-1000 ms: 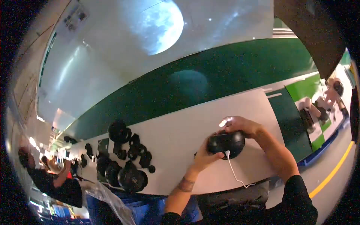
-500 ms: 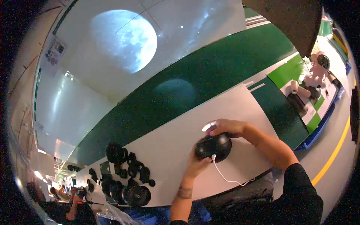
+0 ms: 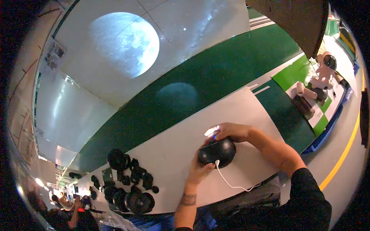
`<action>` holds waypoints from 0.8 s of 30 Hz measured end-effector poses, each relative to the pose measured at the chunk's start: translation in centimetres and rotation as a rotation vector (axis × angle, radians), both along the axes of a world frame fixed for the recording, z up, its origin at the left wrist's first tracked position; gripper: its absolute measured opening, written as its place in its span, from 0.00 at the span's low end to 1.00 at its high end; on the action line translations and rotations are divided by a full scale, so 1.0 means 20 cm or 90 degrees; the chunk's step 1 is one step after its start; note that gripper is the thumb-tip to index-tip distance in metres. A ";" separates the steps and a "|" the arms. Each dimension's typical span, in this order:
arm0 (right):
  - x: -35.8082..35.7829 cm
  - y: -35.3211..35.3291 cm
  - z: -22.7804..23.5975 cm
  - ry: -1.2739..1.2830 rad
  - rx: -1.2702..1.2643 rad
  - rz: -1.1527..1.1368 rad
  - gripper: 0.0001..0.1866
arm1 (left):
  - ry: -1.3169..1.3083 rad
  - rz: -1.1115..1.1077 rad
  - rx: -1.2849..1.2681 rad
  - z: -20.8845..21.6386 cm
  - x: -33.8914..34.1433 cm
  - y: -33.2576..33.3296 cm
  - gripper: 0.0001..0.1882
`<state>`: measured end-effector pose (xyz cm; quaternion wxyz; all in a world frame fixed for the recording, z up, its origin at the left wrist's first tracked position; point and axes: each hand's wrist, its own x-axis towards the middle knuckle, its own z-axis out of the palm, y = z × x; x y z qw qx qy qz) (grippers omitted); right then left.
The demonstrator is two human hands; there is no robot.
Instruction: Assembling and testing spherical light projectors on a factory production line.
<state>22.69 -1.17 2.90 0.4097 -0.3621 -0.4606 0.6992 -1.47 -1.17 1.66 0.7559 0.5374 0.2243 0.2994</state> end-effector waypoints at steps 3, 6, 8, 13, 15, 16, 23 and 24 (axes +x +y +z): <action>0.00 -0.02 0.02 0.125 -0.031 0.029 0.23 | -0.010 0.003 0.002 -0.01 -0.01 0.00 0.49; -0.01 -0.01 0.02 -0.053 0.014 -0.022 0.17 | 0.017 0.002 -0.015 -0.01 -0.02 0.00 0.49; 0.01 -0.02 0.02 0.142 -0.001 0.021 0.22 | 0.037 0.008 -0.022 -0.01 -0.02 0.00 0.49; 0.02 0.00 -0.05 0.104 -0.019 0.003 0.24 | 0.005 0.002 0.008 -0.01 0.01 0.01 0.48; 0.03 0.00 -0.07 0.187 -0.006 0.012 0.24 | 0.001 0.004 0.003 0.00 0.02 0.00 0.49; 0.04 0.01 -0.07 0.095 -0.013 -0.011 0.25 | -0.003 0.005 -0.002 0.00 0.02 0.00 0.49; 0.06 0.03 -0.11 0.044 -0.013 -0.004 0.26 | 0.037 -0.008 0.050 0.00 0.02 0.02 0.49; 0.05 0.03 -0.11 0.043 -0.012 -0.004 0.26 | 0.042 -0.007 0.048 -0.01 0.01 0.02 0.49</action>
